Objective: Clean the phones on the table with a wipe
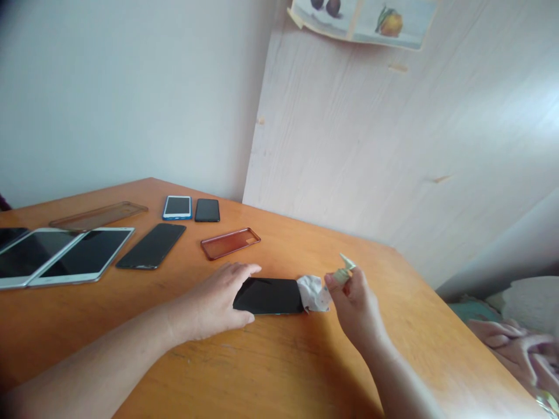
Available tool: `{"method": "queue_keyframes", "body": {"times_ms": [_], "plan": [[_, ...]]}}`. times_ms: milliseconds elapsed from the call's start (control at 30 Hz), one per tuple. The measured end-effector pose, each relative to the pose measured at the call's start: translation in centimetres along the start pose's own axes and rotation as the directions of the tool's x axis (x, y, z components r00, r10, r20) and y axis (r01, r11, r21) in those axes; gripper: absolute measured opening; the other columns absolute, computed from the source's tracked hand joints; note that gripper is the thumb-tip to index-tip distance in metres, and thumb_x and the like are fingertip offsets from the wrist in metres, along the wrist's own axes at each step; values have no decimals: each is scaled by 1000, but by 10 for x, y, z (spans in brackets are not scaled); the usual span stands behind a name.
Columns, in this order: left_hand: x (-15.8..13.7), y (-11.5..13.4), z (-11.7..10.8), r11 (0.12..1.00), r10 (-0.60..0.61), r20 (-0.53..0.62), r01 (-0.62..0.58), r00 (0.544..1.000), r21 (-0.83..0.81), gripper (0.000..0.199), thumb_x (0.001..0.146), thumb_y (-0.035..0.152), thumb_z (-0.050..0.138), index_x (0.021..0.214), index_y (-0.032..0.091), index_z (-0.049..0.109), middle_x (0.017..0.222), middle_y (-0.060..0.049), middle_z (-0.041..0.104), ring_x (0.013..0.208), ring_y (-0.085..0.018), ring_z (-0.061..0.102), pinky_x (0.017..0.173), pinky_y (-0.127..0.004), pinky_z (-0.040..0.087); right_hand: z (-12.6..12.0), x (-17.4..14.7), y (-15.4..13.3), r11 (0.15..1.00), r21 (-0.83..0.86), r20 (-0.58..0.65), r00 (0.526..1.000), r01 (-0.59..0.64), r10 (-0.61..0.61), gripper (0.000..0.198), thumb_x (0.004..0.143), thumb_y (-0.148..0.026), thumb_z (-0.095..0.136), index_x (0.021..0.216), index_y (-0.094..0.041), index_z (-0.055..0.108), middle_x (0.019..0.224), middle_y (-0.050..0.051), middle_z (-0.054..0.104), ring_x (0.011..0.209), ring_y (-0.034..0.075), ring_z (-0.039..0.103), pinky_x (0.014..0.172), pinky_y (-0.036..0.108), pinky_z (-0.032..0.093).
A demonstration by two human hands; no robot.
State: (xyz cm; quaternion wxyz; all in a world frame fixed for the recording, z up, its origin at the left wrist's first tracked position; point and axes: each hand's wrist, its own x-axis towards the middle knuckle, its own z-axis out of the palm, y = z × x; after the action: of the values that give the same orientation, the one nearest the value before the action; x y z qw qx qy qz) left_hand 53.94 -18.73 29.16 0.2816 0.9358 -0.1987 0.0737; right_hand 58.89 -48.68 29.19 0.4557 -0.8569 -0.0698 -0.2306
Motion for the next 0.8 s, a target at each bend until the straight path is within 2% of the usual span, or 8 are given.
{"method": "queue_keyframes", "body": {"times_ms": [133, 300, 367, 500, 667, 800], "plan": [[0, 1, 0, 1000, 3, 2, -3, 1000, 0, 78, 68, 28, 74, 138, 15, 44, 127, -12, 58, 119, -30, 52, 105, -42, 41, 2, 1, 1, 999, 50, -41, 999, 4, -2, 62, 86, -51, 64, 136, -20, 45, 97, 6, 71, 88, 23, 68, 77, 37, 53], [0, 1, 0, 1000, -5, 4, 5, 1000, 8, 78, 68, 28, 74, 138, 15, 44, 127, -13, 58, 118, -30, 53, 104, -42, 42, 2, 1, 2, 998, -21, 71, 996, -56, 57, 58, 85, -53, 65, 129, -19, 50, 79, 1, 66, 75, 21, 65, 66, 32, 50], [0, 1, 0, 1000, -2, 5, 2, 1000, 10, 78, 68, 28, 74, 139, 15, 44, 127, -13, 58, 118, -30, 53, 104, -42, 42, 1, -2, -2, 997, 26, 87, 994, -70, 68, 63, 86, -54, 64, 135, -20, 44, 80, 0, 66, 75, 21, 65, 64, 31, 49], [0, 1, 0, 1000, 5, -9, -5, 1000, 9, 78, 67, 27, 75, 138, 16, 44, 127, -13, 58, 119, -30, 53, 104, -40, 42, 4, -15, -17, 981, 165, 208, 976, -99, 64, 75, 89, -54, 62, 148, -24, 27, 83, 1, 68, 74, 20, 65, 61, 30, 49], [0, 1, 0, 999, 29, -28, -28, 999, 36, 75, 67, 26, 74, 136, 17, 46, 123, -12, 59, 115, -30, 54, 102, -42, 43, 8, -28, -31, 988, 133, 271, 962, -77, 38, 67, 93, -50, 55, 150, -28, 27, 87, 2, 68, 66, 17, 61, 52, 26, 45], [0, 3, -1, 998, 45, -32, -43, 998, 40, 76, 67, 27, 76, 136, 16, 46, 124, -12, 59, 116, -30, 53, 102, -41, 42, 13, -36, -35, 998, 53, 287, 957, 17, -31, 53, 96, -43, 51, 145, -28, 37, 84, 0, 64, 66, 15, 57, 58, 25, 46]]}}
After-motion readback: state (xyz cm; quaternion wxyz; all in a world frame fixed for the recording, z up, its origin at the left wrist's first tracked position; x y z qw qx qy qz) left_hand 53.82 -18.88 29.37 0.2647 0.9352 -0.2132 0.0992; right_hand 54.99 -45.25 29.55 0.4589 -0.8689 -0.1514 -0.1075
